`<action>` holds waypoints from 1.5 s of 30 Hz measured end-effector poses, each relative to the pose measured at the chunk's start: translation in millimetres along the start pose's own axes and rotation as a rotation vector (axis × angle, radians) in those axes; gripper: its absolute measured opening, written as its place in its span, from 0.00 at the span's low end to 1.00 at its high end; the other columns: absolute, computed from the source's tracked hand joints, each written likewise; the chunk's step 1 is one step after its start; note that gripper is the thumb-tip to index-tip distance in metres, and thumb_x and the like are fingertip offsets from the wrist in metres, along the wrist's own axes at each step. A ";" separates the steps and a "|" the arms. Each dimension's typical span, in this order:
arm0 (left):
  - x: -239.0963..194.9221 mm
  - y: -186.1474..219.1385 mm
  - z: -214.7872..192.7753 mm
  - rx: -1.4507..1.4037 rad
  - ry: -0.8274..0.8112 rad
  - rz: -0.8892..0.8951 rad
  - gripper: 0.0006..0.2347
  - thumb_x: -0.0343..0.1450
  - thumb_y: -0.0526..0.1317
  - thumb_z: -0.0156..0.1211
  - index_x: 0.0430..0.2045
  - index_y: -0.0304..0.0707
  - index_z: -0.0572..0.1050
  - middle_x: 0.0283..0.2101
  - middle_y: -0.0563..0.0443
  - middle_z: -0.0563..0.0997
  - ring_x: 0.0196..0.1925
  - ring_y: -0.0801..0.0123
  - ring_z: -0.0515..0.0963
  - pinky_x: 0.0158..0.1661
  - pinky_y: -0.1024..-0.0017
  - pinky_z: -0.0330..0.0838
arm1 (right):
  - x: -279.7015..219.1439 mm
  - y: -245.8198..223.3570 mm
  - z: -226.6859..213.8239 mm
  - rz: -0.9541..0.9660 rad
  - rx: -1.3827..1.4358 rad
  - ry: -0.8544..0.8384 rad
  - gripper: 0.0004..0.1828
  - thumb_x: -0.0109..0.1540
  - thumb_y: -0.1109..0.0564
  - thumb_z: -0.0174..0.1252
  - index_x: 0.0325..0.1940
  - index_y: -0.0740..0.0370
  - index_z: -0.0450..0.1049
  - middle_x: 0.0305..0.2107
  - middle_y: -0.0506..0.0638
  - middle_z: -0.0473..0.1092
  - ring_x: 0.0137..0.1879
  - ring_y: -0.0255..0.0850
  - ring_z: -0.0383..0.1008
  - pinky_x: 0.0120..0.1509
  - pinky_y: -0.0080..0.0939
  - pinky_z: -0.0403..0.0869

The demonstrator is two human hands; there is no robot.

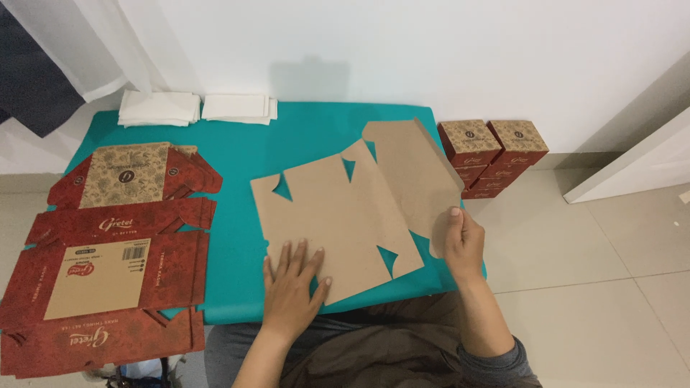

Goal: The person assembles a flat cardboard box by folding its sides and flaps into shape. They then place a white paper insert inside the box and close the lid, completing the assembly.

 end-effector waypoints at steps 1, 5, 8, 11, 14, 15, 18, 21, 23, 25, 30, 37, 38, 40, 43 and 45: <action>2.4 2.6 0.4 -0.003 -0.004 -0.004 0.25 0.76 0.59 0.43 0.68 0.59 0.65 0.76 0.48 0.57 0.79 0.49 0.47 0.69 0.36 0.35 | -1.8 -10.2 0.8 0.003 -0.002 -0.005 0.26 0.76 0.44 0.38 0.25 0.52 0.48 0.21 0.37 0.45 0.28 0.30 0.46 0.32 0.42 0.46; 10.4 11.3 3.3 -0.027 -0.008 0.038 0.25 0.77 0.58 0.41 0.69 0.58 0.63 0.77 0.48 0.55 0.79 0.50 0.45 0.69 0.36 0.33 | -20.9 -45.0 32.2 -0.098 -0.005 -0.212 0.24 0.74 0.40 0.36 0.26 0.49 0.59 0.20 0.40 0.55 0.26 0.35 0.54 0.31 0.45 0.54; 12.1 14.3 -5.7 -0.056 0.021 0.021 0.28 0.76 0.59 0.43 0.72 0.50 0.58 0.75 0.48 0.58 0.79 0.50 0.48 0.70 0.38 0.34 | -46.2 -82.3 79.6 -0.281 -0.074 -0.389 0.22 0.73 0.44 0.38 0.30 0.54 0.66 0.21 0.49 0.63 0.25 0.45 0.62 0.30 0.51 0.58; 14.5 12.6 -29.4 -0.339 0.153 -0.052 0.30 0.75 0.53 0.49 0.69 0.34 0.56 0.72 0.36 0.59 0.78 0.44 0.50 0.72 0.47 0.39 | -73.5 -112.9 128.3 -0.429 -0.243 -0.519 0.13 0.72 0.49 0.44 0.44 0.57 0.71 0.28 0.55 0.72 0.29 0.54 0.72 0.29 0.56 0.64; 2.6 -2.6 -39.1 -0.545 0.415 -0.111 0.30 0.75 0.44 0.54 0.69 0.29 0.51 0.72 0.28 0.52 0.75 0.38 0.56 0.67 0.52 0.56 | -89.9 -121.6 149.2 -0.499 -0.304 -0.593 0.18 0.71 0.47 0.49 0.55 0.61 0.74 0.37 0.57 0.77 0.39 0.54 0.78 0.32 0.56 0.73; -6.3 -9.8 -40.4 -0.514 0.537 -0.133 0.33 0.76 0.41 0.54 0.74 0.31 0.44 0.73 0.32 0.47 0.72 0.38 0.62 0.62 0.49 0.67 | -96.0 -124.7 151.8 -0.550 -0.271 -0.610 0.21 0.72 0.46 0.48 0.55 0.65 0.74 0.40 0.58 0.76 0.43 0.54 0.77 0.35 0.54 0.75; -1.5 -4.1 -35.2 -0.480 0.332 -0.140 0.30 0.67 0.22 0.50 0.66 0.49 0.68 0.76 0.28 0.41 0.80 0.32 0.47 0.70 0.49 0.57 | -92.5 -123.3 140.1 -0.614 -0.177 -0.800 0.32 0.70 0.38 0.50 0.63 0.68 0.71 0.55 0.63 0.73 0.59 0.57 0.72 0.62 0.55 0.70; -1.9 -9.4 -20.7 -0.239 0.216 -0.069 0.27 0.64 0.25 0.54 0.59 0.50 0.75 0.73 0.32 0.59 0.73 0.39 0.62 0.63 0.49 0.65 | -82.8 -99.7 110.3 -0.560 -0.065 -0.865 0.32 0.71 0.39 0.48 0.71 0.64 0.65 0.63 0.62 0.67 0.69 0.57 0.67 0.67 0.57 0.67; -0.5 -14.0 -23.1 -0.222 0.174 -0.046 0.25 0.65 0.27 0.56 0.58 0.49 0.76 0.71 0.33 0.62 0.71 0.40 0.64 0.64 0.47 0.64 | -73.0 -78.3 92.5 -0.553 -0.133 -0.864 0.34 0.70 0.39 0.50 0.73 0.63 0.61 0.68 0.61 0.63 0.73 0.55 0.62 0.72 0.56 0.63; -2.3 -18.7 -21.1 -0.205 0.128 -0.025 0.23 0.67 0.29 0.58 0.58 0.49 0.77 0.69 0.35 0.65 0.69 0.40 0.65 0.65 0.45 0.63 | -66.1 -60.4 81.1 -0.544 -0.199 -0.865 0.36 0.69 0.40 0.52 0.76 0.61 0.58 0.73 0.60 0.58 0.78 0.53 0.57 0.77 0.55 0.59; -4.4 -23.4 -15.6 -0.113 0.064 -0.002 0.22 0.70 0.35 0.58 0.61 0.56 0.73 0.71 0.43 0.63 0.69 0.40 0.63 0.68 0.39 0.57 | -48.1 -38.5 101.0 -0.425 -0.415 -1.139 0.45 0.70 0.33 0.40 0.81 0.58 0.35 0.79 0.54 0.34 0.84 0.51 0.31 0.85 0.59 0.37; -3.5 -17.8 -23.6 -0.077 0.131 0.026 0.19 0.71 0.39 0.57 0.58 0.57 0.75 0.68 0.41 0.68 0.67 0.42 0.68 0.65 0.43 0.61 | 16.2 -13.0 182.8 -0.326 -0.640 -1.199 0.49 0.68 0.26 0.33 0.82 0.57 0.31 0.79 0.51 0.28 0.84 0.45 0.24 0.84 0.58 0.34; -3.2 -18.1 -22.8 -0.089 0.121 0.022 0.19 0.71 0.39 0.57 0.59 0.55 0.75 0.68 0.41 0.68 0.67 0.43 0.68 0.66 0.44 0.60 | 18.7 -10.0 186.4 -0.305 -0.643 -1.192 0.49 0.68 0.26 0.33 0.81 0.56 0.30 0.79 0.49 0.28 0.84 0.44 0.24 0.86 0.58 0.34; -3.5 -18.4 -22.5 -0.100 0.116 0.020 0.19 0.71 0.38 0.57 0.59 0.54 0.76 0.68 0.41 0.67 0.68 0.44 0.67 0.68 0.44 0.59 | 15.4 -11.1 182.9 -0.288 -0.648 -1.182 0.49 0.67 0.26 0.33 0.81 0.55 0.29 0.79 0.48 0.28 0.84 0.44 0.23 0.87 0.57 0.35; -4.8 -18.5 -23.7 -0.097 0.162 0.038 0.19 0.71 0.39 0.58 0.59 0.55 0.75 0.68 0.43 0.68 0.69 0.47 0.67 0.67 0.45 0.60 | -8.6 -23.5 155.9 -0.310 -0.622 -1.163 0.52 0.67 0.25 0.34 0.81 0.58 0.29 0.79 0.52 0.27 0.84 0.46 0.23 0.85 0.57 0.33; -5.8 -21.1 -19.4 -0.129 0.150 0.016 0.19 0.71 0.39 0.58 0.59 0.54 0.75 0.69 0.43 0.68 0.69 0.47 0.67 0.69 0.46 0.58 | -34.1 -33.0 128.6 -0.347 -0.574 -1.116 0.54 0.66 0.23 0.30 0.81 0.61 0.29 0.79 0.54 0.30 0.84 0.47 0.26 0.84 0.54 0.32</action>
Point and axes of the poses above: each hand's wrist, its own x-axis towards the middle knuckle, its own z-axis out of the palm, y = z × x, the point moved 7 cm from there along x, towards the middle knuckle
